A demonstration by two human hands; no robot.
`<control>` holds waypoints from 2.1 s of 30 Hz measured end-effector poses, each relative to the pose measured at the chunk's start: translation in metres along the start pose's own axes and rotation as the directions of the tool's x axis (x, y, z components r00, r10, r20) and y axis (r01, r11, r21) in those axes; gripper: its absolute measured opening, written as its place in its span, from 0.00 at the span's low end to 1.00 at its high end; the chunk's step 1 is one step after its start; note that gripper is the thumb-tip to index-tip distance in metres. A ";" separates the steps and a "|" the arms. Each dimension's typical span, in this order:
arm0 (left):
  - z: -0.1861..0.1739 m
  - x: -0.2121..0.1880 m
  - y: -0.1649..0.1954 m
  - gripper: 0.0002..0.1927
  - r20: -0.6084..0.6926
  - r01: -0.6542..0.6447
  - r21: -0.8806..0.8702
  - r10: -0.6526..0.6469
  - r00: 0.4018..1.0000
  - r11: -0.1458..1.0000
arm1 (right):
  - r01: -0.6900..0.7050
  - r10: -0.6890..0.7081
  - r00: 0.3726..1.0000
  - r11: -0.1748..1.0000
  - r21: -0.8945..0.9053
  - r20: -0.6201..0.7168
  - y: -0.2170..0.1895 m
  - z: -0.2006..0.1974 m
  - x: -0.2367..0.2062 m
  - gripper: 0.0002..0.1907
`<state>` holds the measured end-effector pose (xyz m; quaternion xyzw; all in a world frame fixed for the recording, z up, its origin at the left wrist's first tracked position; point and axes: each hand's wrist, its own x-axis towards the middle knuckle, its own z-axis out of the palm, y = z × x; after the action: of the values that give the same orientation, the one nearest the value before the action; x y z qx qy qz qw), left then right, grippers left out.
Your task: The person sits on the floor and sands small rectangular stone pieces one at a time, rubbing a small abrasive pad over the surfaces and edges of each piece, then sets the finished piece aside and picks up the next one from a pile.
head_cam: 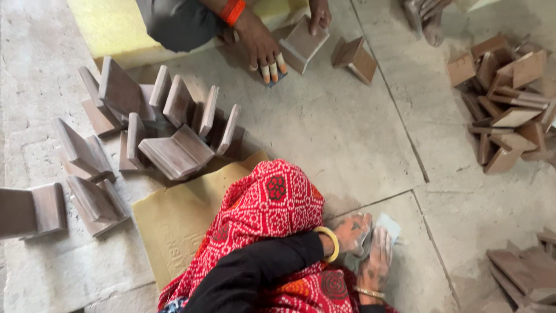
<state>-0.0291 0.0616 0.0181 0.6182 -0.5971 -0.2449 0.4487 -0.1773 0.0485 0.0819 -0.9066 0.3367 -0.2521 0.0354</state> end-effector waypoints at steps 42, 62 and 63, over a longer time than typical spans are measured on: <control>-0.003 -0.006 -0.030 0.70 0.024 -0.322 0.257 0.328 0.945 0.911 | -0.672 0.754 0.657 0.573 0.470 0.020 0.039 0.039 -0.029 0.17; -0.015 0.030 -0.022 0.69 0.122 0.026 0.201 -0.051 0.991 0.979 | -0.236 0.249 0.960 0.965 0.113 -0.126 -0.010 0.013 0.004 0.30; -0.013 0.032 -0.019 0.67 0.295 0.248 0.159 -0.285 0.912 0.956 | -0.192 0.205 0.969 0.976 0.105 -0.140 -0.009 0.017 0.006 0.31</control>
<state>-0.0032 0.0327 0.0159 0.6723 -0.5842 -0.3634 0.2730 -0.1600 0.0503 0.0723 -0.8442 0.4157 -0.3298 0.0759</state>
